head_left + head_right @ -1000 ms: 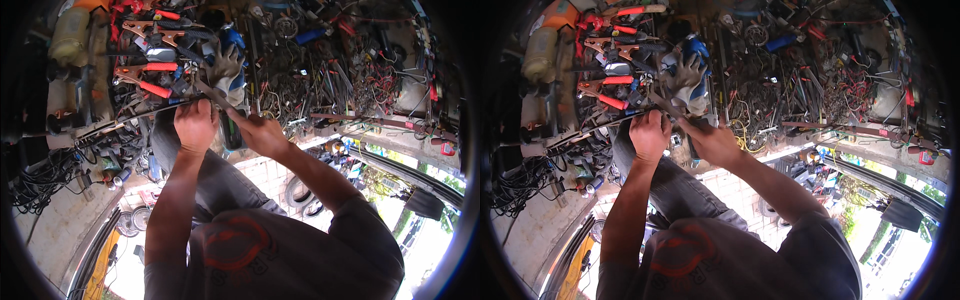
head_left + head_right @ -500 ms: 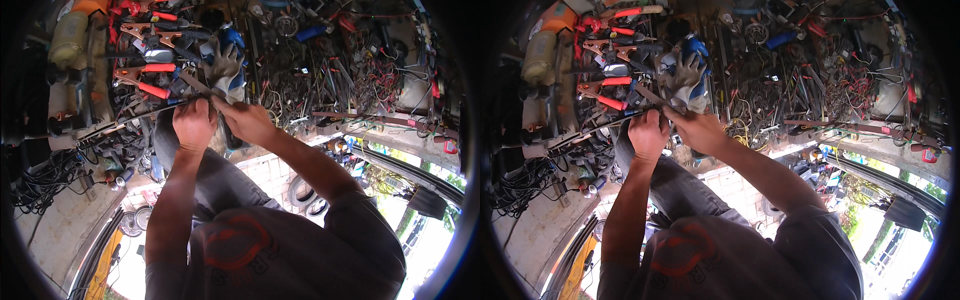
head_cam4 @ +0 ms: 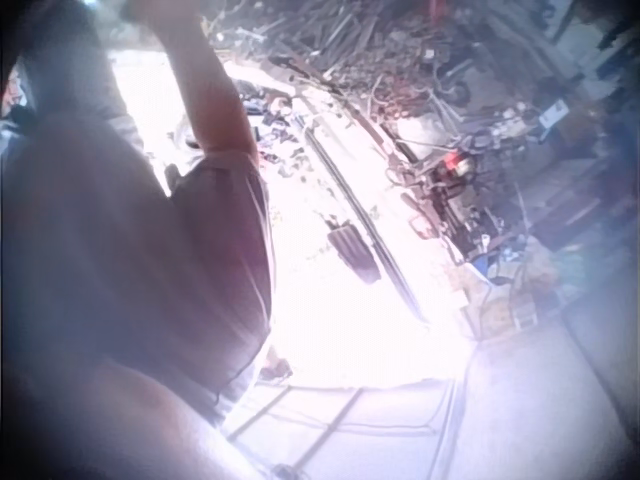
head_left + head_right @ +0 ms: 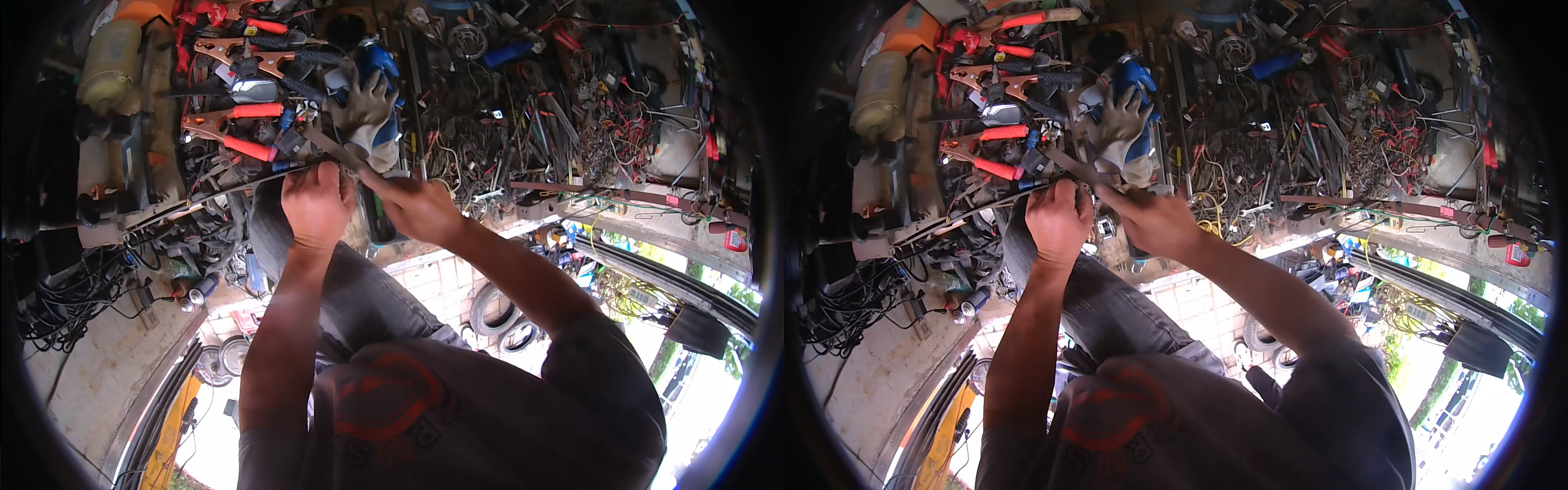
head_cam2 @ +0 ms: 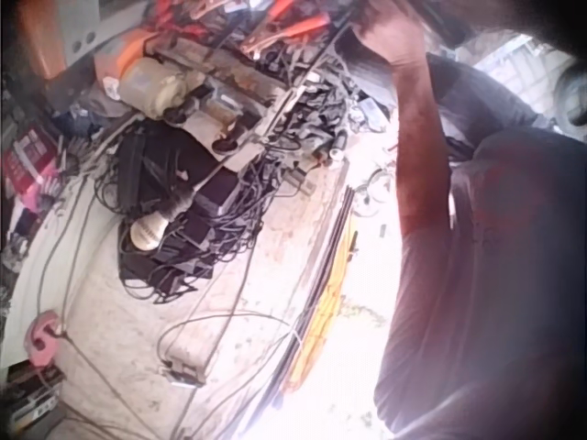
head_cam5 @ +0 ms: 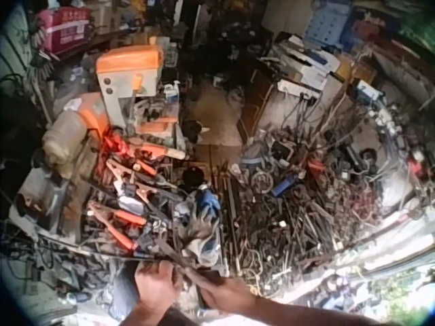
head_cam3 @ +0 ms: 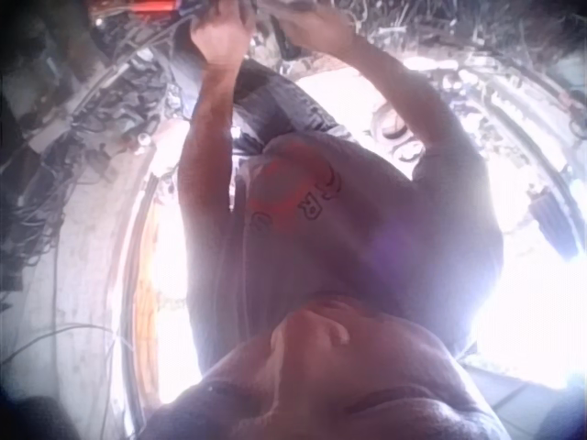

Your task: The person files a small metal part on a cluttered workbench, then uses a bench grinder to smooth its edges. The person handles the part repeatedly, inspecting it between tool uses.

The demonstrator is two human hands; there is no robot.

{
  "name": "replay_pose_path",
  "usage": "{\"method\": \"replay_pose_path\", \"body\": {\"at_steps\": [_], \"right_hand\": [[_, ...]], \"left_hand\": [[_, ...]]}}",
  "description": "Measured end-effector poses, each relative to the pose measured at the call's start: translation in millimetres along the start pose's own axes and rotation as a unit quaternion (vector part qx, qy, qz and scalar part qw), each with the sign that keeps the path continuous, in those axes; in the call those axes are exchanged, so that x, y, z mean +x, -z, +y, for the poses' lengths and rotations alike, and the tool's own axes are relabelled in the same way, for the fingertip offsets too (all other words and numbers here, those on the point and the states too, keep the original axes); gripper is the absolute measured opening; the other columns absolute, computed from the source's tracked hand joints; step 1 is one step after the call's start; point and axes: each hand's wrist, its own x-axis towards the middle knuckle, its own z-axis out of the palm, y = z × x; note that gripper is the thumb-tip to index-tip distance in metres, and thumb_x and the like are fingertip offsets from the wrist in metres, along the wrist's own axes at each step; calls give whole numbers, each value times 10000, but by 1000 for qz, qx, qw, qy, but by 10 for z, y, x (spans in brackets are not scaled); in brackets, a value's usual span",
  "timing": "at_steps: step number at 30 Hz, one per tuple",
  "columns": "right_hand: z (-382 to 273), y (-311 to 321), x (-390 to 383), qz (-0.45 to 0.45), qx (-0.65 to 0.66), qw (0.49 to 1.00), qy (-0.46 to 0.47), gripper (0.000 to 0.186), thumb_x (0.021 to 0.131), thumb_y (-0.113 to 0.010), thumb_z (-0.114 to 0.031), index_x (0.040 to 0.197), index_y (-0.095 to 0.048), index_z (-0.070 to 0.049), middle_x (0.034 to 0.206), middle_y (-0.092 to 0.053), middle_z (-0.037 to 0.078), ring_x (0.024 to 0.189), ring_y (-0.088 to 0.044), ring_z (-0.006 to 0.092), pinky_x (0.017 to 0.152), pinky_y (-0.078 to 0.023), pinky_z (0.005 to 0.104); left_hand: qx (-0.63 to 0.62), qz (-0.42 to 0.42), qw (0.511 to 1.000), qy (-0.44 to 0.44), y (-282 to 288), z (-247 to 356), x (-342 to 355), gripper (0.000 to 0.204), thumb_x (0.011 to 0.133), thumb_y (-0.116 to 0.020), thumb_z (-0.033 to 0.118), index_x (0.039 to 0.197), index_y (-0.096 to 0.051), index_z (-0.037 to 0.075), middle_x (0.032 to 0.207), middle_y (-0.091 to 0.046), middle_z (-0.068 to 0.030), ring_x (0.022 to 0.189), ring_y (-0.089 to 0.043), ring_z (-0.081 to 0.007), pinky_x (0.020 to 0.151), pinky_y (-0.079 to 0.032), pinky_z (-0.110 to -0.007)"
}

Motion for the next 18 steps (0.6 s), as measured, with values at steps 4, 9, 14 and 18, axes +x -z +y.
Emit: {"method": "replay_pose_path", "body": {"at_steps": [4, 9, 14, 18], "right_hand": [[-22, 35, -14, 24, -9, 1000, 19, 514, 807, -615, -88, 1313, -573, -170, 852, -665, 90, 624, -646, 281, 510, -513, 387], [-120, 105, 63, 42, -8, 999, 32, 512, 842, -596, -72, 1346, -537, -138, 726, -620, 125, 555, -607, 304, 499, -497, 399], [-144, -8, 161, 25, -2, 999, -26, 521, 816, -607, -95, 1329, -549, -164, 758, -639, 129, 572, -619, 298, 491, -493, 409], [-167, -22, 81, 67, 10, 998, -12, 551, 795, -599, -62, 1335, -543, -155, 688, -623, 128, 560, -620, 299, 495, -492, 408]], "left_hand": [[5, -4, 1000, 3, 11, -3, -10, 175, 711, -667, 129, 719, -495, 97, 632, -576, -64, 587, -608, -268, 620, -451, -384], [2, -7, 1000, 12, 2, 5, -22, 175, 708, -668, 124, 719, -495, 97, 640, -579, -64, 599, -610, -265, 635, -452, -384], [11, -8, 1000, 7, -1, 13, -14, 182, 704, -672, 126, 715, -492, 100, 638, -577, -66, 599, -602, -263, 645, -452, -386], [5, -12, 1000, 14, -5, 3, -29, 186, 710, -677, 137, 721, -495, 102, 637, -569, -58, 593, -598, -256, 632, -444, -386]]}}
